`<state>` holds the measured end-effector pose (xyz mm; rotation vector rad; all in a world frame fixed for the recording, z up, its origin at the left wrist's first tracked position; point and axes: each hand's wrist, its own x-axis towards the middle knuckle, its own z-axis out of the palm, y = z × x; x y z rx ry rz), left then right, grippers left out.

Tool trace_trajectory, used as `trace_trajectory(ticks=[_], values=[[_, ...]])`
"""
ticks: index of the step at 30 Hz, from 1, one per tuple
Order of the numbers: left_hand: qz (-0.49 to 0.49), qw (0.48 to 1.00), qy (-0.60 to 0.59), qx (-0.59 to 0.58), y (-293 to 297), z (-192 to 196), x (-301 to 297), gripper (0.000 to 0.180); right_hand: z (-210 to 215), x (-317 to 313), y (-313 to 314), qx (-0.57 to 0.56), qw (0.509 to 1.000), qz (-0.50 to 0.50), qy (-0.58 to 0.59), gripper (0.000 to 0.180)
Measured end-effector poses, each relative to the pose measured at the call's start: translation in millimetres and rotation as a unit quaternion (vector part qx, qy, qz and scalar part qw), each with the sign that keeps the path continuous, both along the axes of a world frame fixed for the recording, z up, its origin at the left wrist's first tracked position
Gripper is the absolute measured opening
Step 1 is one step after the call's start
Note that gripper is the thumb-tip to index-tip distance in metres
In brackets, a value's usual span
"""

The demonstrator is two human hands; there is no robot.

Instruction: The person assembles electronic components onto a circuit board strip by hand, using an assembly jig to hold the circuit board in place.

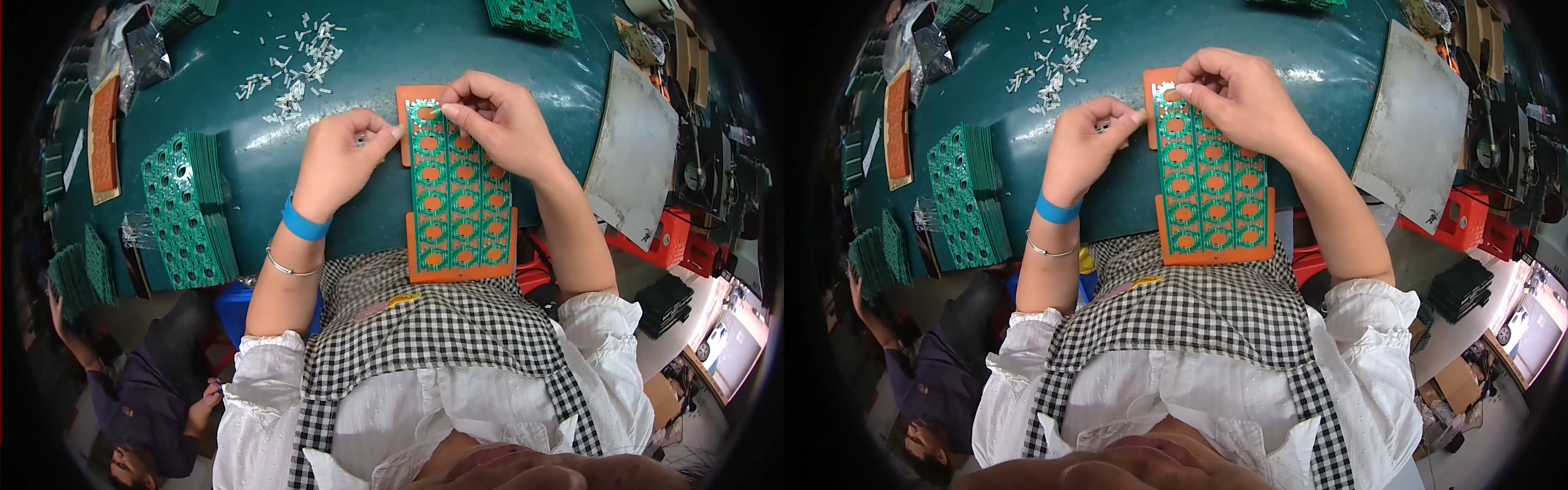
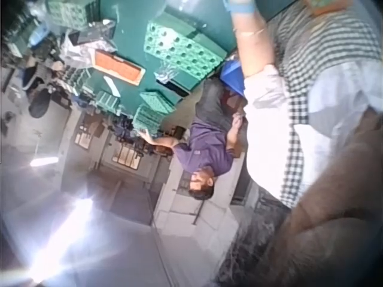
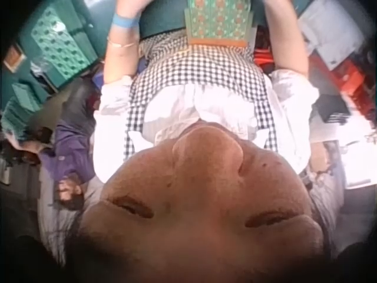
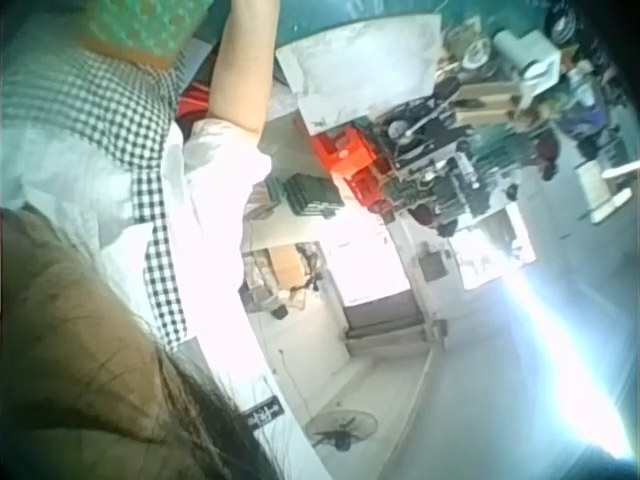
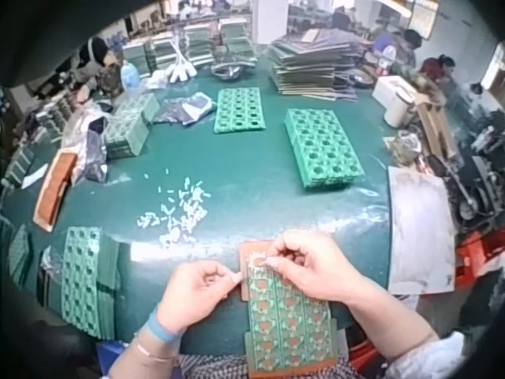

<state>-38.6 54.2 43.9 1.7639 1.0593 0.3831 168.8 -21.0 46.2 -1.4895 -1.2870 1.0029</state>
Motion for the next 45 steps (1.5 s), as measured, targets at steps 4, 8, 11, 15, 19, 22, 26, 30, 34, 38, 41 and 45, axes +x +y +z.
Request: trace_trajectory(ticks=[4, 8, 11, 15, 19, 22, 26, 30, 34, 38, 41, 45], values=[[0.074, 0.959, -0.165, -0.218, -15, 18, 10, 0.018, 7, -5, -7, -0.003, 0.998, 0.038, 0.044, 0.012], [0.071, 0.947, -0.208, -0.236, -24, 18, 14, 0.014, 10, -12, -12, -0.043, 0.994, 0.023, 0.093, 0.011], [0.063, 0.949, -0.215, -0.222, -27, 17, 15, 0.013, 14, -18, -13, -0.063, 0.989, 0.01, 0.136, 0.011], [0.057, 0.868, -0.311, -0.382, -24, 13, 10, 0.012, 17, -19, -14, 0.031, 0.996, 0.013, 0.081, 0.007], [0.064, 0.835, -0.32, -0.443, -22, 13, 8, 0.011, 14, -6, 0, 0.188, 0.975, 0.029, -0.118, 0.009], [0.132, 0.849, -0.333, -0.388, -14, 12, -1, 0.01, 4, 3, 14, 0.111, 0.986, -0.009, -0.125, 0.009], [0.141, 0.83, -0.343, -0.416, -15, 11, -6, 0.01, -8, 6, 23, 0.079, 0.982, -0.011, -0.173, 0.011], [0.147, 0.834, -0.326, -0.42, -17, 6, -10, 0.007, -10, 5, 23, 0.07, 0.976, -0.005, -0.206, 0.01], [0.148, 0.821, -0.337, -0.437, -20, 8, -11, 0.017, -9, 3, 23, 0.069, 0.974, -0.008, -0.217, 0.011], [0.134, 0.804, -0.35, -0.461, -21, 7, -11, 0.029, -11, 3, 24, 0.09, 0.97, -0.004, -0.228, 0.012], [0.124, 0.796, -0.363, -0.468, -23, 4, -10, 0.026, -11, 1, 26, 0.117, 0.959, 0.0, -0.259, 0.012], [0.096, 0.779, -0.396, -0.477, -25, 0, -11, 0.021, -13, -5, 26, 0.146, 0.94, -0.015, -0.309, 0.012]])
